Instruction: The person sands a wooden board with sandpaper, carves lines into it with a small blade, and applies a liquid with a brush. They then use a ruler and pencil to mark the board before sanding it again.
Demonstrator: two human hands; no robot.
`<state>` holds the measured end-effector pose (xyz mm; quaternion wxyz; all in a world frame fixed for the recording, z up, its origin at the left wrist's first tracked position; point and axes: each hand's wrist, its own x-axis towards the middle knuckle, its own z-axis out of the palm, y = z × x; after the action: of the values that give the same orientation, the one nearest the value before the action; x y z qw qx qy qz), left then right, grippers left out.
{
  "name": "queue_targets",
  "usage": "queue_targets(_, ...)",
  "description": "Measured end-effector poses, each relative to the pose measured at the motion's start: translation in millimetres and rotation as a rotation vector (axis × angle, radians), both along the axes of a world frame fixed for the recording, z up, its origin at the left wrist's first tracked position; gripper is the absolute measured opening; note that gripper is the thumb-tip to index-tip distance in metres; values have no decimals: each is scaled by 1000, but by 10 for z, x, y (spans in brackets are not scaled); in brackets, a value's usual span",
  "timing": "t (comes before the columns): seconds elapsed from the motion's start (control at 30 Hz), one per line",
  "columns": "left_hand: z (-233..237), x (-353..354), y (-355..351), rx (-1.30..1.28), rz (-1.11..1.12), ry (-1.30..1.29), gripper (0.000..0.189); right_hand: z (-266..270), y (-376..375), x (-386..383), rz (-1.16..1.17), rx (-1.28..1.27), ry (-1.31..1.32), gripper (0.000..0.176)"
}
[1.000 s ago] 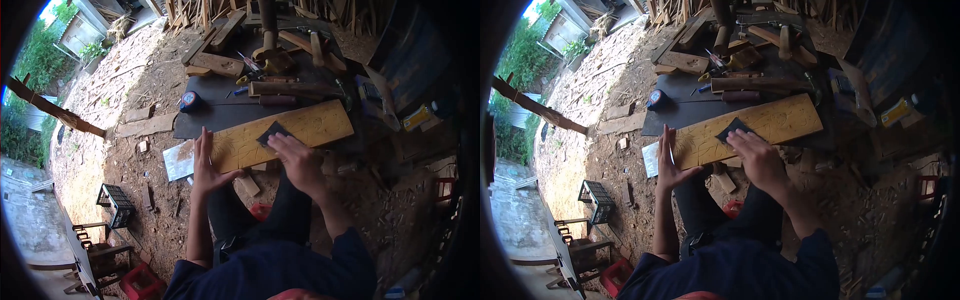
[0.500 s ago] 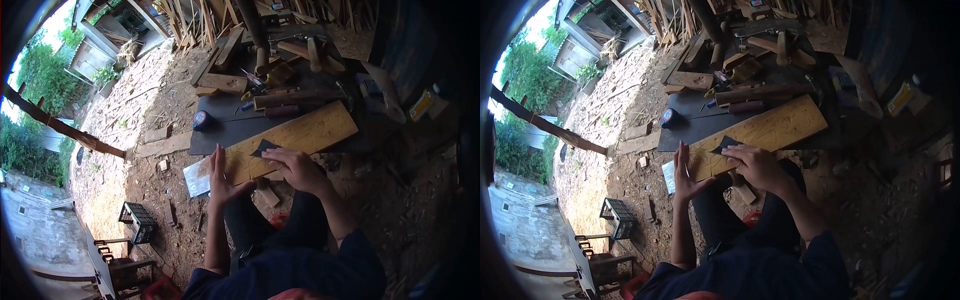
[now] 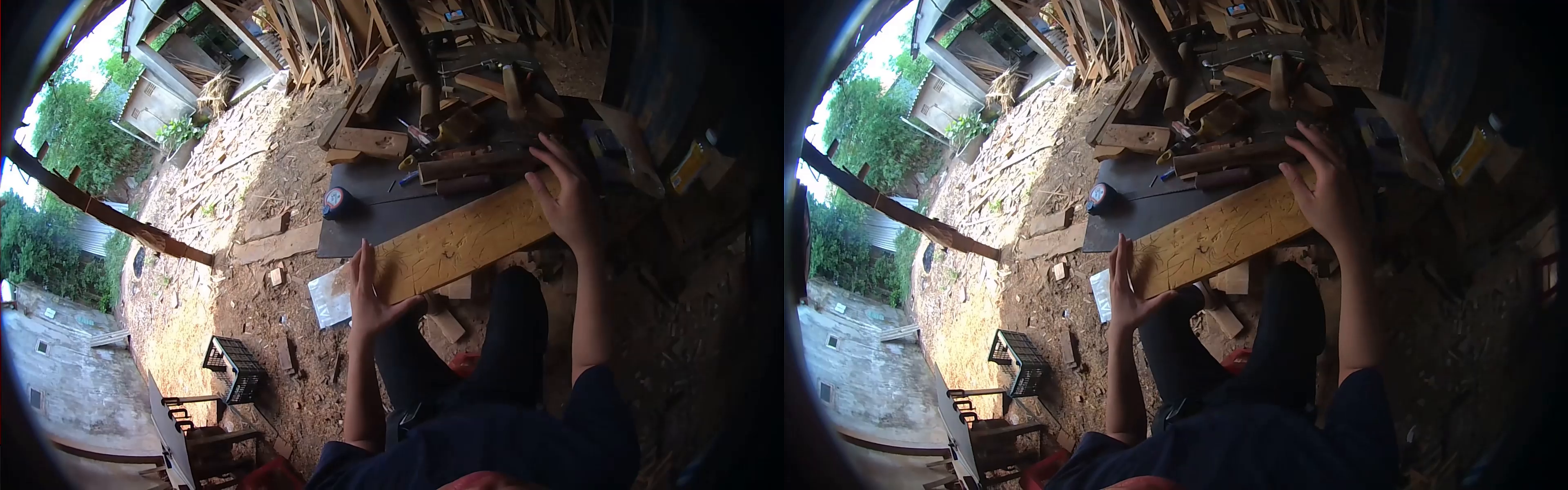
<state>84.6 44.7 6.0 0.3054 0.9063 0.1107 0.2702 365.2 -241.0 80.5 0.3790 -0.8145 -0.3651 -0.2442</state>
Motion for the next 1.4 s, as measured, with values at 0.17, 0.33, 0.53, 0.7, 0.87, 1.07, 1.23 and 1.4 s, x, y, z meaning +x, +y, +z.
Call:
queue_targets(0.17,-7,44,52,-1,-20,17,140,-515,-339,-24,-134,117,107,31)
queue_targets(0.33,170,33,106,207,16,155,140,-628,-308,-32,-214,117,128,26)
queue_targets(0.53,213,106,184,364,40,216,133,-651,-345,-4,-231,113,70,21)
queue_targets(0.7,325,259,173,328,54,232,117,-623,-344,-39,-276,94,74,19)
queue_targets(0.87,529,574,159,306,-52,163,72,-630,-347,-36,-263,99,62,19)
queue_targets(1.07,657,1288,62,163,-236,153,34,-624,-350,-42,-261,100,72,20)
queue_targets(1.23,502,1651,180,177,-286,134,37,-635,-367,-22,-254,86,85,19)
queue_targets(1.4,399,1734,265,219,-280,102,37,-631,-359,-21,-248,81,85,19)
